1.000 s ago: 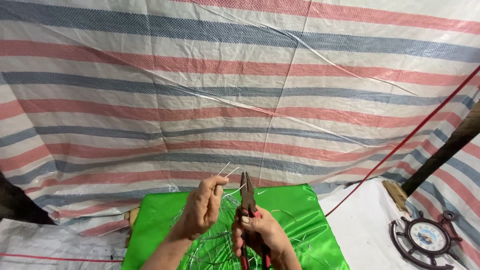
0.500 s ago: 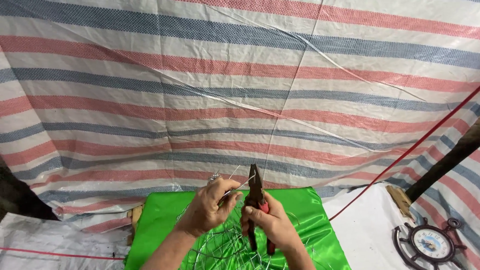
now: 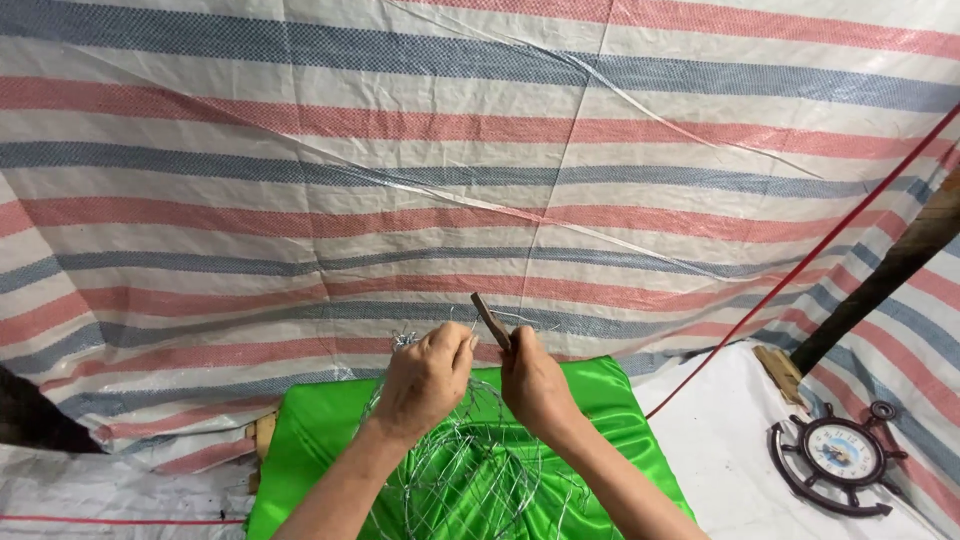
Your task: Assembling a wire cage by twisting and joining wire segments using pliers
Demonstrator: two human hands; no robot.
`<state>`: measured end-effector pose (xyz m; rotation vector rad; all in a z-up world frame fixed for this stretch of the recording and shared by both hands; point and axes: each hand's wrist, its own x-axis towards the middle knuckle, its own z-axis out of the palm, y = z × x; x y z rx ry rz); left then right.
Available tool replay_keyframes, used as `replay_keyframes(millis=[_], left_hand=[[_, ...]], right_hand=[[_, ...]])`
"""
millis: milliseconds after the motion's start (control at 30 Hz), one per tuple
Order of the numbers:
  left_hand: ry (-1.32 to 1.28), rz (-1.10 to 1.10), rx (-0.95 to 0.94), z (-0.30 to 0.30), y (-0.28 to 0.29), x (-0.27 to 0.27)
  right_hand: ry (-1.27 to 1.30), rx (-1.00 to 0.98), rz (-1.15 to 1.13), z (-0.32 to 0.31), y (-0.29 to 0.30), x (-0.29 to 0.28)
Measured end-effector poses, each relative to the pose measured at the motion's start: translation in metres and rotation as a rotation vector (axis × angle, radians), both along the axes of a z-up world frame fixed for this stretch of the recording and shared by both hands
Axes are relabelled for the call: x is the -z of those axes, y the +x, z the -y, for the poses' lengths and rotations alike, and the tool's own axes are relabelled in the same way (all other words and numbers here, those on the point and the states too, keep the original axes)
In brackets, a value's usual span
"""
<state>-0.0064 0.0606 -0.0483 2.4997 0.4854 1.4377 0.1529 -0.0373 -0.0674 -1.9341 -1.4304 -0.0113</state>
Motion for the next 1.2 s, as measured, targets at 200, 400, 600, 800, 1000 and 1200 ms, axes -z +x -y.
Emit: replay_keyframes(millis=[200, 400, 600, 800, 1000, 1200], left_hand=[[0.051, 0.045, 0.124, 0.005, -0.015, -0.015], [0.087, 0.084, 0.129, 0.007, -0.015, -0.01], [0.086, 0.078, 0.148, 0.015, -0.012, -0.011], [0.103, 0.077, 0.143, 0.014, -0.01, -0.008], [0.113, 0.089, 0.149, 0.018, -0.011, -0.014], [0.096, 0.086, 0.15, 0.02, -0.011, -0.014]], right_hand=[[-0.183, -0.297, -1.382, 0.045, -0.014, -0.061], [-0.299, -0.275, -1.257, 0.051, -0.014, -0.068], [-0.353, -0.274, -0.96, 0.052, -0.022, -0.076], [-0.316, -0.222, -0.919, 0.046, -0.019, -0.065], [-0.288, -0.228, -0.821, 0.041, -0.015, -0.058], [-0.236, -0.192, -0.763, 0.04, -0.017, -0.062]])
